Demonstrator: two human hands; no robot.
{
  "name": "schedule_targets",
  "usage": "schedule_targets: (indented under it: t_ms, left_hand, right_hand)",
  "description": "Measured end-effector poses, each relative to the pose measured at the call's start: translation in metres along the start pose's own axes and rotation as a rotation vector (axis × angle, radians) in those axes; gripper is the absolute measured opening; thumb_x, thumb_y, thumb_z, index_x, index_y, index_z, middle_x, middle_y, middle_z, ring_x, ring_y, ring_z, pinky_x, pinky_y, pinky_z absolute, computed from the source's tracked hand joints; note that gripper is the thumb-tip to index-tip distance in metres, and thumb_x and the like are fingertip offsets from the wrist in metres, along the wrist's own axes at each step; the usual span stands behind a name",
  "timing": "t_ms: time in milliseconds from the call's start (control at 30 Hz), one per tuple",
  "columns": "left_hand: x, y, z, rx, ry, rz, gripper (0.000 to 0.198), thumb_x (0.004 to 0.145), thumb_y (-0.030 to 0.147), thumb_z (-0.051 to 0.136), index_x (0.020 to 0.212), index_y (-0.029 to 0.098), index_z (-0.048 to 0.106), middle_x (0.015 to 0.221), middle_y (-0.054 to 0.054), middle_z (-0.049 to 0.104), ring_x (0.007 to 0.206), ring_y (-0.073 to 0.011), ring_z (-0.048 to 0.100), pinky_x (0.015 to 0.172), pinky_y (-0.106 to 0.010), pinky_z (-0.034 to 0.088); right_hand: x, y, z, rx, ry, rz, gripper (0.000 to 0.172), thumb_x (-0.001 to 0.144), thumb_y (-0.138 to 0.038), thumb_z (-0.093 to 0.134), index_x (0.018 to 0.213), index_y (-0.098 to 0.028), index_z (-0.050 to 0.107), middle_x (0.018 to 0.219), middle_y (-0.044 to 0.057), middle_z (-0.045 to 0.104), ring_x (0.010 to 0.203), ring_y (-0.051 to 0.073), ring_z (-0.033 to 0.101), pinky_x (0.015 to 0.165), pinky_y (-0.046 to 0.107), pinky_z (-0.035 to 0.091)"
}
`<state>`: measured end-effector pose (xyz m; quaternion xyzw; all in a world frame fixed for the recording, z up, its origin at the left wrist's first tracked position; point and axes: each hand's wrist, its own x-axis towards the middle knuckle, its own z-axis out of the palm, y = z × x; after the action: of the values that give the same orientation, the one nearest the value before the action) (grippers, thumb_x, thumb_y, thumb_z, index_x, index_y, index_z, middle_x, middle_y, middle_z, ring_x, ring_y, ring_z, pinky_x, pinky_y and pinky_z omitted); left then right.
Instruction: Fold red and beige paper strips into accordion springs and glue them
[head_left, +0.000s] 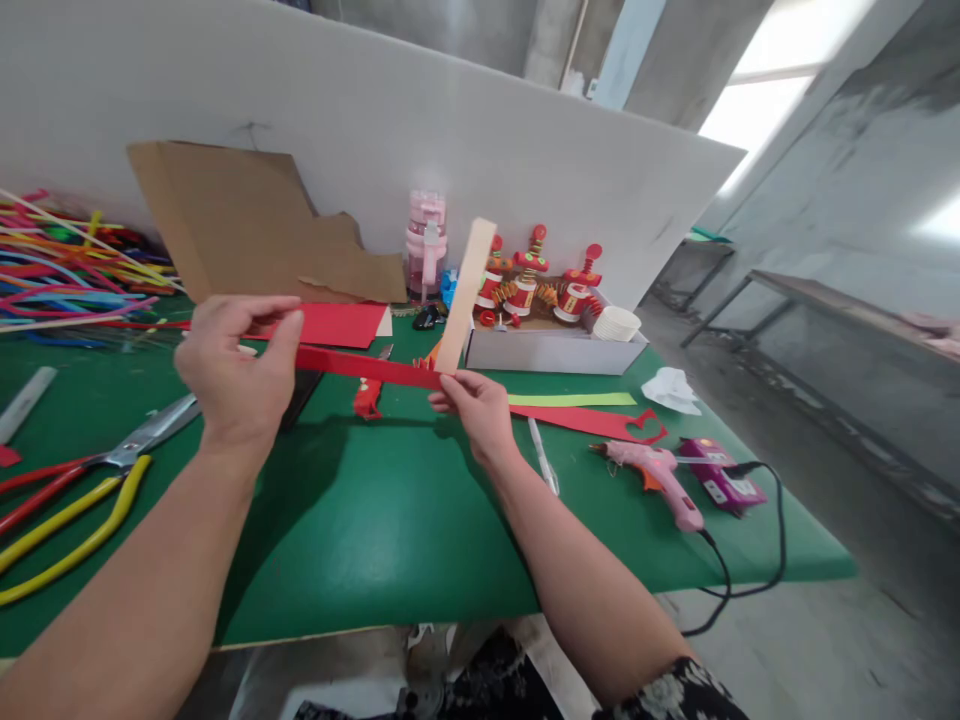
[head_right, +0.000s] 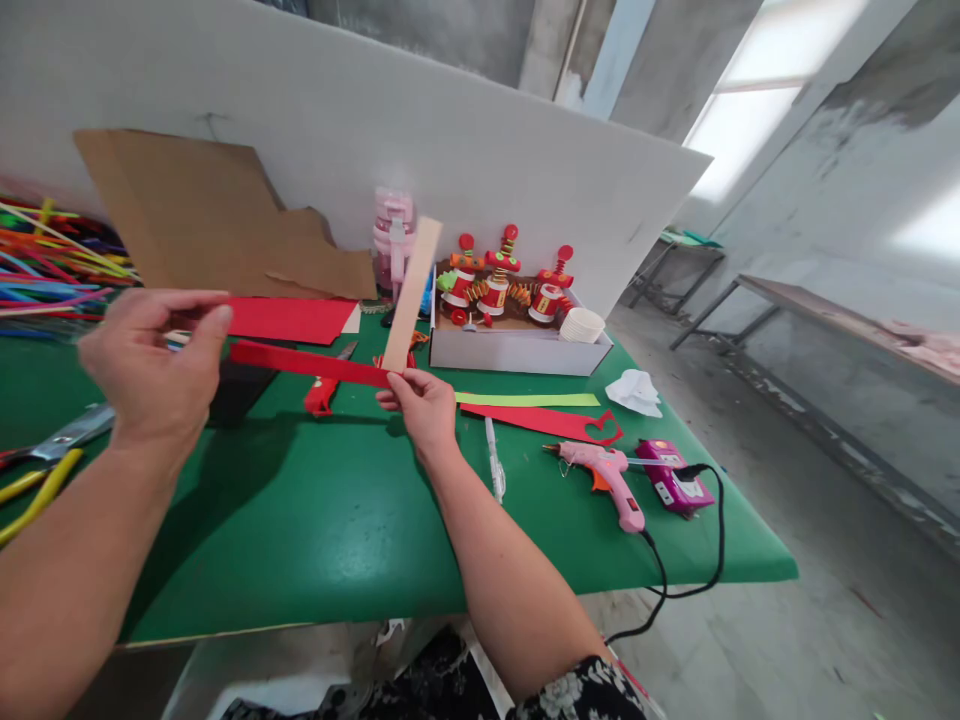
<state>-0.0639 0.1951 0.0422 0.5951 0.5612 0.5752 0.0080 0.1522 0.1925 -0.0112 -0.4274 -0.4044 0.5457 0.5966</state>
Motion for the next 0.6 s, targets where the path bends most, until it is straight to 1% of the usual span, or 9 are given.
schedule_targets:
  t_ms: [33,67,100,167,233,300,367,467,600]
  left_hand:
    - [-0.001,0.002,-0.001,0.065,0.027,0.095,0.031,0.091,0.040,0.057,0.101,0.014,0.071,0.102,-0.008,0.069,0.099,-0.0223,0.058,0.094,-0.038,0.044]
    - [-0.004,0.004,0.000,0.075,-0.003,0.164,0.030,0.090,0.039,0.057,0.099,0.015,0.073,0.099,-0.008,0.070,0.098,-0.0231,0.059,0.092,-0.038,0.045]
    - [-0.008,0.006,0.003,0.052,-0.057,0.207,0.029,0.090,0.040,0.058,0.096,0.017,0.074,0.096,-0.009,0.071,0.096,-0.0240,0.060,0.090,-0.038,0.046]
    - [-0.015,0.008,0.012,0.018,-0.251,0.242,0.031,0.088,0.045,0.056,0.092,0.021,0.076,0.094,-0.009,0.073,0.093,-0.0263,0.061,0.087,-0.039,0.046]
    - [-0.020,0.006,0.022,0.013,-0.391,0.235,0.033,0.085,0.051,0.057,0.086,0.025,0.077,0.090,-0.009,0.074,0.091,-0.0288,0.061,0.088,-0.042,0.044]
    - [-0.021,0.002,0.026,0.009,-0.470,0.208,0.030,0.080,0.053,0.062,0.080,0.027,0.078,0.087,-0.009,0.075,0.093,-0.0308,0.061,0.091,-0.044,0.042]
    - [-0.020,0.000,0.026,-0.016,-0.520,0.152,0.025,0.073,0.052,0.068,0.074,0.028,0.077,0.085,-0.008,0.075,0.094,-0.0319,0.061,0.091,-0.043,0.041]
    - [-0.018,0.003,0.021,-0.074,-0.573,0.020,0.024,0.066,0.052,0.073,0.067,0.028,0.076,0.083,-0.008,0.074,0.091,-0.0310,0.063,0.085,-0.040,0.045]
    - [-0.020,0.008,0.019,-0.150,-0.660,-0.153,0.024,0.064,0.051,0.075,0.067,0.026,0.076,0.083,-0.007,0.074,0.083,-0.0283,0.065,0.078,-0.036,0.048]
  right_hand:
    - [-0.002,0.003,0.003,-0.029,-0.006,-0.003,0.028,0.064,-0.041,0.081,0.074,-0.017,0.070,0.059,-0.001,0.068,0.058,0.014,0.068,0.061,0.027,0.058]
    - [-0.003,0.007,0.005,-0.047,-0.011,-0.004,0.028,0.065,-0.041,0.080,0.074,-0.017,0.070,0.058,0.000,0.068,0.058,0.014,0.068,0.062,0.028,0.058]
    - [-0.005,0.010,0.008,-0.054,-0.019,-0.001,0.028,0.066,-0.041,0.080,0.074,-0.017,0.070,0.059,0.000,0.068,0.059,0.014,0.068,0.062,0.028,0.058]
    - [-0.008,0.016,0.013,-0.058,-0.049,0.015,0.029,0.066,-0.043,0.079,0.074,-0.016,0.071,0.060,0.001,0.069,0.059,0.015,0.068,0.064,0.029,0.058]
    - [-0.011,0.018,0.016,-0.068,-0.094,0.032,0.030,0.065,-0.044,0.079,0.075,-0.017,0.073,0.062,0.001,0.071,0.060,0.015,0.069,0.064,0.029,0.058]
    - [-0.013,0.020,0.018,-0.081,-0.139,0.034,0.028,0.065,-0.043,0.079,0.075,-0.018,0.074,0.064,0.001,0.071,0.061,0.015,0.069,0.064,0.028,0.058]
    - [-0.014,0.020,0.019,-0.093,-0.174,0.024,0.025,0.067,-0.042,0.077,0.075,-0.018,0.075,0.064,0.000,0.071,0.061,0.014,0.068,0.064,0.027,0.058]
    - [-0.015,0.021,0.021,-0.111,-0.193,0.019,0.023,0.069,-0.041,0.076,0.075,-0.019,0.076,0.063,-0.001,0.071,0.060,0.014,0.068,0.064,0.027,0.058]
    - [-0.018,0.020,0.023,-0.135,-0.201,0.031,0.015,0.071,-0.036,0.075,0.075,-0.021,0.077,0.064,-0.002,0.072,0.060,0.014,0.069,0.063,0.027,0.059]
